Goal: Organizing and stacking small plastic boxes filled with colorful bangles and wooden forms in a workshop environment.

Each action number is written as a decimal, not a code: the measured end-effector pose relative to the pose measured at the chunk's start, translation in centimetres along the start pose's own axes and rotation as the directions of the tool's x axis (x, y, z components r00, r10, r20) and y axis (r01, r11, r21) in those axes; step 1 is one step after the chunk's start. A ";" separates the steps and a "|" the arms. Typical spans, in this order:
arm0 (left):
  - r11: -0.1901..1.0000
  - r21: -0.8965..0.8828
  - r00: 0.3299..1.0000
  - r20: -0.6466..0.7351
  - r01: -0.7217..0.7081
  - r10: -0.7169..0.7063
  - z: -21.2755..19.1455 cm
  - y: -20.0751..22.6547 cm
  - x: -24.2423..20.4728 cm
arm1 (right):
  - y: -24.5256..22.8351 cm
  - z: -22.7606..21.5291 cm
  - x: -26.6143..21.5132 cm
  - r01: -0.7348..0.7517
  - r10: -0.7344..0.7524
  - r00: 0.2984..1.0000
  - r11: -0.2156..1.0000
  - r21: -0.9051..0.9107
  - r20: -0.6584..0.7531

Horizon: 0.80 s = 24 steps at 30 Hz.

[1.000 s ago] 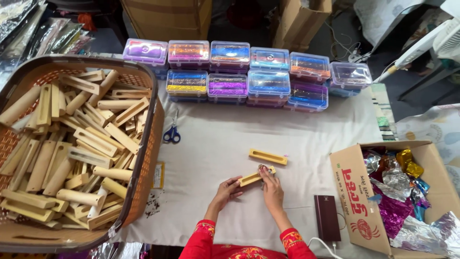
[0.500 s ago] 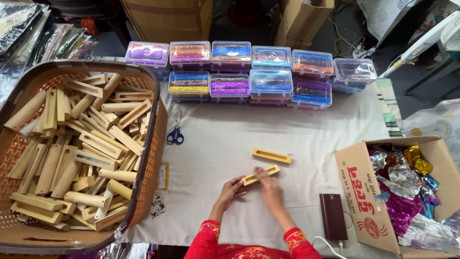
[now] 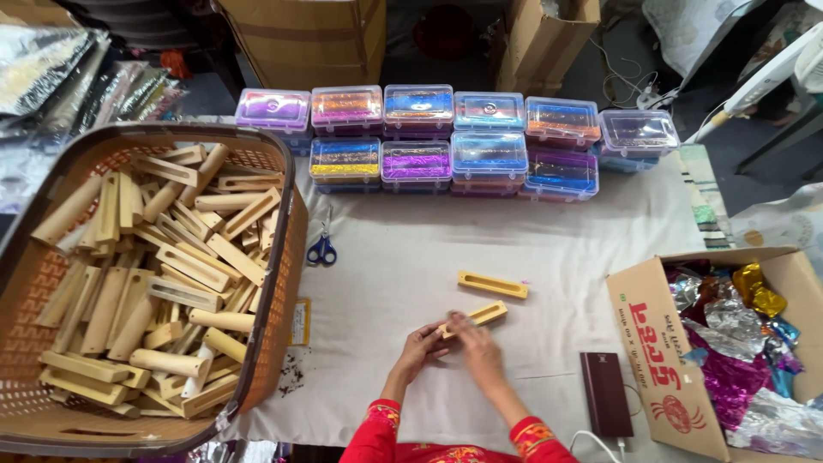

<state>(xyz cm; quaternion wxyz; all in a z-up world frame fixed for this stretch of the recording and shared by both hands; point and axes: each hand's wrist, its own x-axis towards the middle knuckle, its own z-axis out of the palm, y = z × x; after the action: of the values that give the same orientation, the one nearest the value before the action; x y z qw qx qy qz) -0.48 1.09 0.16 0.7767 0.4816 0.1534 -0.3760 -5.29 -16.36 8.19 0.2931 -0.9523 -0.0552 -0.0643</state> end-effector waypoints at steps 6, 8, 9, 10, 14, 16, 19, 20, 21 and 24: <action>1.000 0.001 1.000 -0.007 -0.023 0.023 0.3 -0.1 -0.4 | 4.8 -3.1 0.9 -0.295 0.287 0.948 0.955 -0.042 -0.133; 1.000 0.002 1.000 -0.008 -0.018 0.018 0.3 0.0 -0.2 | 5.0 -0.6 0.2 -0.242 0.229 0.961 0.968 -0.065 -0.157; 1.000 0.002 1.000 -0.017 -0.014 0.014 0.2 0.2 -0.1 | 5.1 0.7 0.1 -0.186 0.169 0.970 0.979 -0.086 -0.174; 1.000 0.005 1.000 -0.012 -0.018 0.018 0.3 0.0 0.1 | 3.5 0.8 -0.2 -0.185 0.167 0.969 0.979 -0.089 -0.180; 1.000 -0.001 0.999 -0.018 -0.027 0.027 0.1 -0.1 0.0 | -0.6 1.6 -0.7 0.058 -0.059 0.993 0.998 -0.015 -0.103; 1.000 0.005 1.000 -0.015 -0.025 0.025 0.0 -0.2 0.2 | 0.4 1.1 -0.4 0.070 -0.073 0.994 0.997 -0.035 -0.085; 1.000 0.003 1.000 -0.023 -0.020 0.020 -0.4 -0.7 0.3 | 3.2 -0.9 0.1 -0.184 0.183 0.982 0.983 -0.026 -0.041; 1.000 0.015 0.999 -0.029 -0.016 0.017 -0.6 -0.7 0.0 | 3.3 -2.0 0.3 -0.340 0.340 0.940 0.940 -0.016 0.030; 1.000 0.022 0.999 -0.028 -0.020 0.021 -0.2 -0.6 0.2 | 3.8 -3.4 0.9 -0.482 0.482 0.871 0.876 -0.023 0.096; 1.000 0.018 0.999 -0.037 -0.002 0.003 0.3 -0.1 -0.4 | 5.8 -1.4 0.1 -0.306 0.299 0.949 0.950 -0.068 -0.098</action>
<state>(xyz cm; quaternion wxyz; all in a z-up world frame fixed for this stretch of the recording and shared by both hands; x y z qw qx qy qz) -0.88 1.04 0.49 0.7698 0.4957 0.1636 -0.3673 -4.50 -21.87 6.15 0.2622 -0.9571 0.1070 -0.0619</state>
